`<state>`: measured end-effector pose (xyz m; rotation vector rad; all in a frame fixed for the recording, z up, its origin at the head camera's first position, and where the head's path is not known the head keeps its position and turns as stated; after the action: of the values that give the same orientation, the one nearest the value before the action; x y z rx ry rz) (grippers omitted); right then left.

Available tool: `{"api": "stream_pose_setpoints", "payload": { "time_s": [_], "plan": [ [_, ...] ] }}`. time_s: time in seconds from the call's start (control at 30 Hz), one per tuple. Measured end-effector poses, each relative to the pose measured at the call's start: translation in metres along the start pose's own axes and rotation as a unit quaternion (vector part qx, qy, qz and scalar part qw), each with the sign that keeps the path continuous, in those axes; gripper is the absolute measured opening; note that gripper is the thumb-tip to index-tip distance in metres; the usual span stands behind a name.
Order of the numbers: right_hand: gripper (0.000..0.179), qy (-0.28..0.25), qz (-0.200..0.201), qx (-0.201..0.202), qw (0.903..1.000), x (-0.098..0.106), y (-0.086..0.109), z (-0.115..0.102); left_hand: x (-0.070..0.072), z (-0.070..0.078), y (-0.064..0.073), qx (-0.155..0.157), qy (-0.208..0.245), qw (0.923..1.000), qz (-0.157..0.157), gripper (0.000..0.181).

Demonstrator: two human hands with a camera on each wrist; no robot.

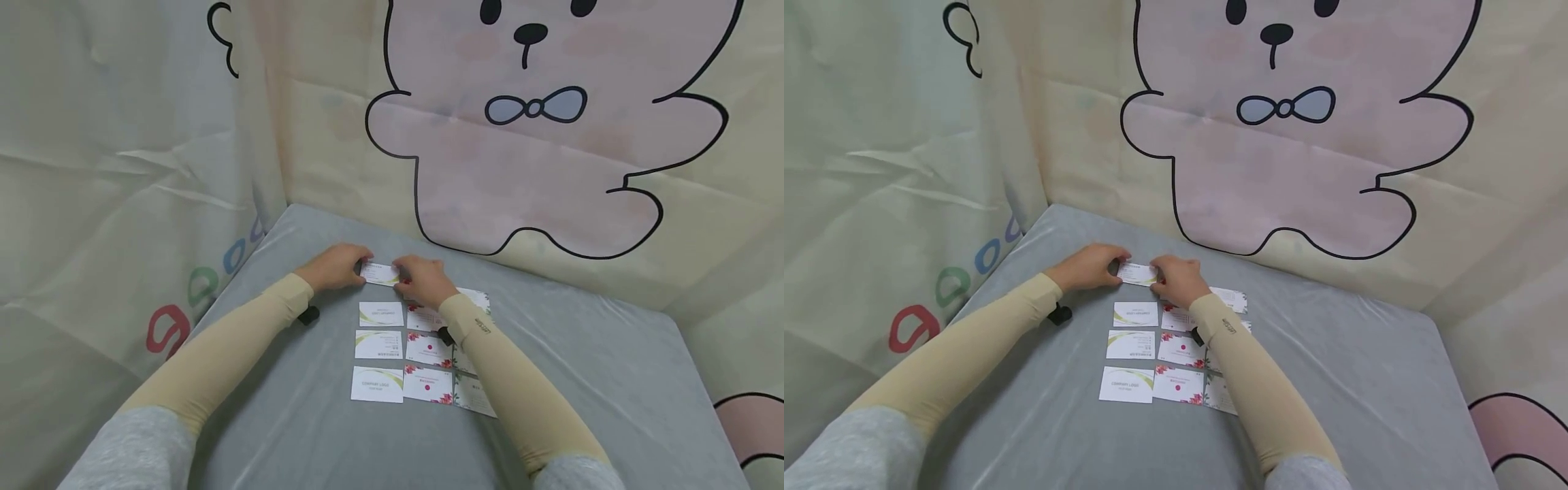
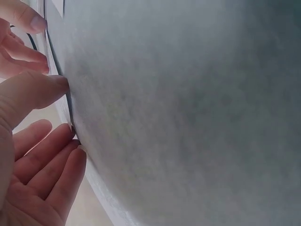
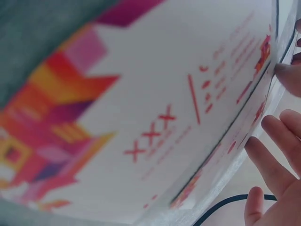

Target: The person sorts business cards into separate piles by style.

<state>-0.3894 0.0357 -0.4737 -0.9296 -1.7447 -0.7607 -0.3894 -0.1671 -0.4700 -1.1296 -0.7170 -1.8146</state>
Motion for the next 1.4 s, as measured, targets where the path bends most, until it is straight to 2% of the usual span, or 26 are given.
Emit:
{"api": "stream_pose_setpoints", "payload": {
  "time_s": [0.27,0.4,0.57,0.7,0.83,1.1,1.27,1.4],
  "plan": [
    [0.058,-0.007,0.001,0.003,1.0000,0.000,0.005,0.002,-0.003,0.006,0.005,-0.001,-0.007,0.9999,0.010,0.059],
    [0.059,-0.023,0.002,0.006,0.9997,0.003,0.009,0.001,-0.003,0.008,0.010,0.003,-0.001,0.9999,0.016,0.066],
    [0.060,-0.019,0.009,0.022,0.9995,0.012,0.031,-0.007,0.002,0.026,0.031,-0.016,-0.001,0.9996,0.025,0.073],
    [0.064,0.003,-0.005,0.040,0.9992,0.011,0.052,-0.016,-0.003,0.045,0.054,-0.037,-0.009,0.9993,-0.003,0.071],
    [0.064,0.021,-0.028,0.045,0.9984,0.002,0.062,-0.020,-0.015,0.051,0.068,-0.033,-0.013,0.9991,-0.021,0.069],
    [0.053,0.029,-0.036,0.038,0.9982,-0.011,0.065,-0.017,-0.026,0.047,0.070,-0.014,-0.025,0.9996,-0.009,0.058],
    [0.053,0.021,-0.032,0.042,0.9984,-0.012,0.067,-0.016,-0.024,0.047,0.070,-0.021,-0.022,0.9995,-0.009,0.058],
    [0.055,0.016,-0.012,0.052,0.9984,-0.007,0.067,-0.017,-0.017,0.045,0.068,-0.028,0.006,0.9995,0.011,0.058]
  ]
}}
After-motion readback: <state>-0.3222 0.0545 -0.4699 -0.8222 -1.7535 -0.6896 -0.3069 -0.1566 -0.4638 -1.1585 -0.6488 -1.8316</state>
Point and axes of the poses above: each hand's wrist, its own y-axis away from the middle knuckle, its own x-axis out of the back of the hand, z = x × y, the point moved 5 cm from there along -y, towards the middle knuckle, and after that the axes turned 1 degree about -z, right-handed, at the moved point
